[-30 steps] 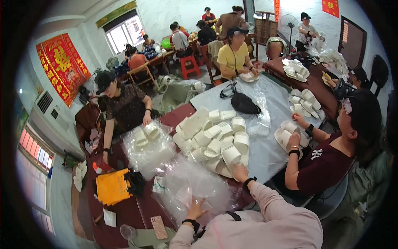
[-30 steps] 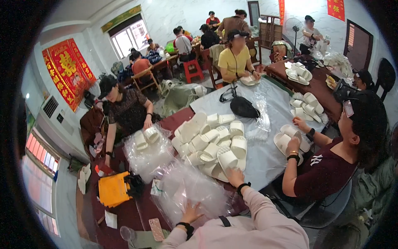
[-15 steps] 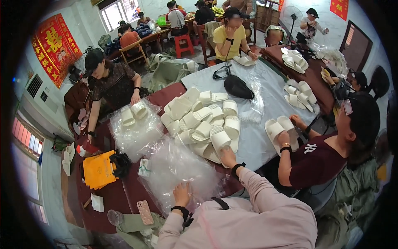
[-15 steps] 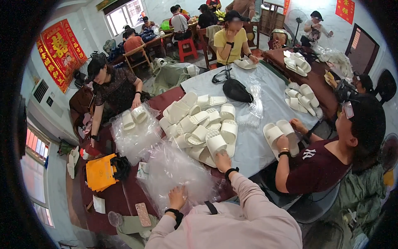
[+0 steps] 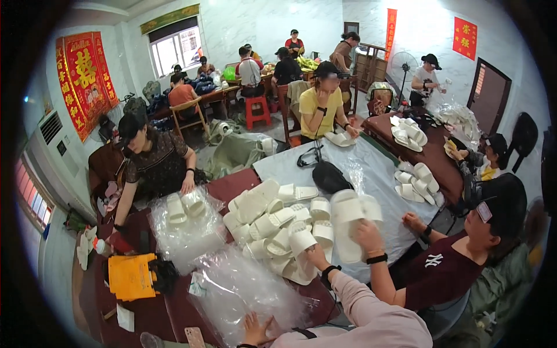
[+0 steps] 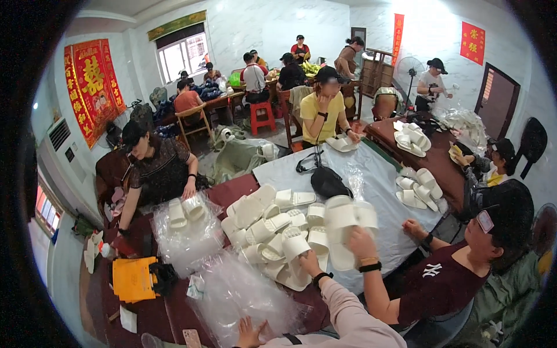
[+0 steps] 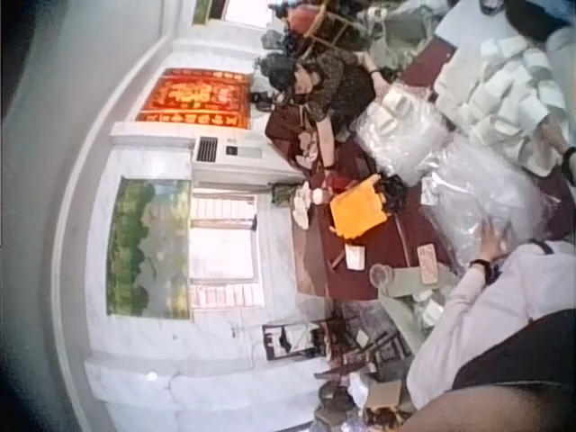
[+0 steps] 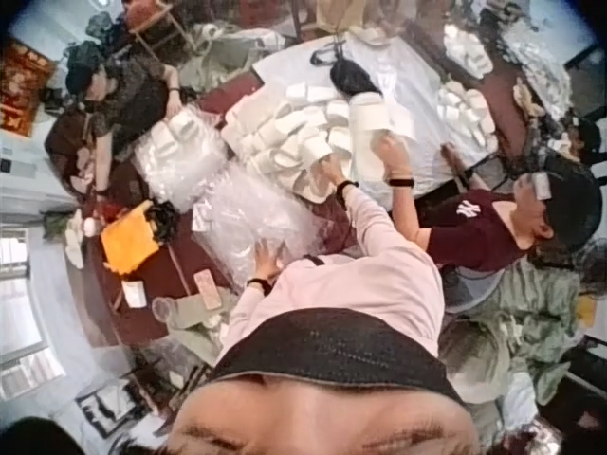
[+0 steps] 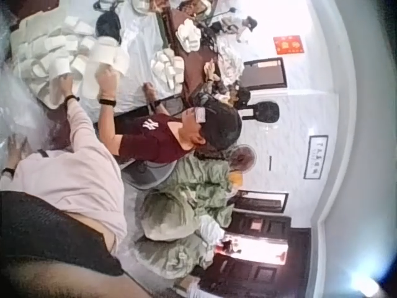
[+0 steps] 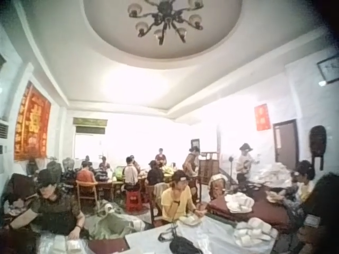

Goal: Sorting and inspecting white foam slippers at a manufacturing table.

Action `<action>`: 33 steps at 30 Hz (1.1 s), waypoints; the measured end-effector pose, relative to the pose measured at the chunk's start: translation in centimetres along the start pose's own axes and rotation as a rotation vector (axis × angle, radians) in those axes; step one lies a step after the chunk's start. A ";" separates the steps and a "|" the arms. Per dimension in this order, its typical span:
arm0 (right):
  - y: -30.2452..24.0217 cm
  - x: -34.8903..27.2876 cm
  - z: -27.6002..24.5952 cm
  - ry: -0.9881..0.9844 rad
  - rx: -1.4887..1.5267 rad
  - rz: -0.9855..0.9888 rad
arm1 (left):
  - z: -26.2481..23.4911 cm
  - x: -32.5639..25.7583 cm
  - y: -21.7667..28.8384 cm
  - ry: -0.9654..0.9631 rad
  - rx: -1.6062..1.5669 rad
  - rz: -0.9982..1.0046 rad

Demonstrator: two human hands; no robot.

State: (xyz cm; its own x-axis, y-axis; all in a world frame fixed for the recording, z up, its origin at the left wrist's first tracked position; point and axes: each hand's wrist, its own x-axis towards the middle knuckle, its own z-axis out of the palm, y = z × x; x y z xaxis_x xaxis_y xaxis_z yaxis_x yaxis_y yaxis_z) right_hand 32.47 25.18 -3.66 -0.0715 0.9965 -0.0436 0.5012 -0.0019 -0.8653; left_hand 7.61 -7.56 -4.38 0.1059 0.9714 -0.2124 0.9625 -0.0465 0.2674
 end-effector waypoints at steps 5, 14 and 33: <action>2.9 3.0 -0.5 0.051 -0.242 0.064 | 0.5 1.7 0.3 -0.047 -0.219 -0.070; 5.1 6.0 -1.8 0.127 -0.285 0.318 | -1.3 0.7 2.6 0.170 -0.040 0.041; 3.5 -4.3 -1.6 0.274 -0.007 0.203 | 0.1 0.1 1.2 0.197 -0.076 0.000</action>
State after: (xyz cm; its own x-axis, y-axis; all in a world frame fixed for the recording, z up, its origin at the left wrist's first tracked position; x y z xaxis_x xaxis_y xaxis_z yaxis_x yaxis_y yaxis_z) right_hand 35.89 21.03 -5.70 0.2648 0.9612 -0.0779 0.4878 -0.2032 -0.8490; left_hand 8.76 -7.54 -4.19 0.0479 0.9985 -0.0265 0.9402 -0.0361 0.3387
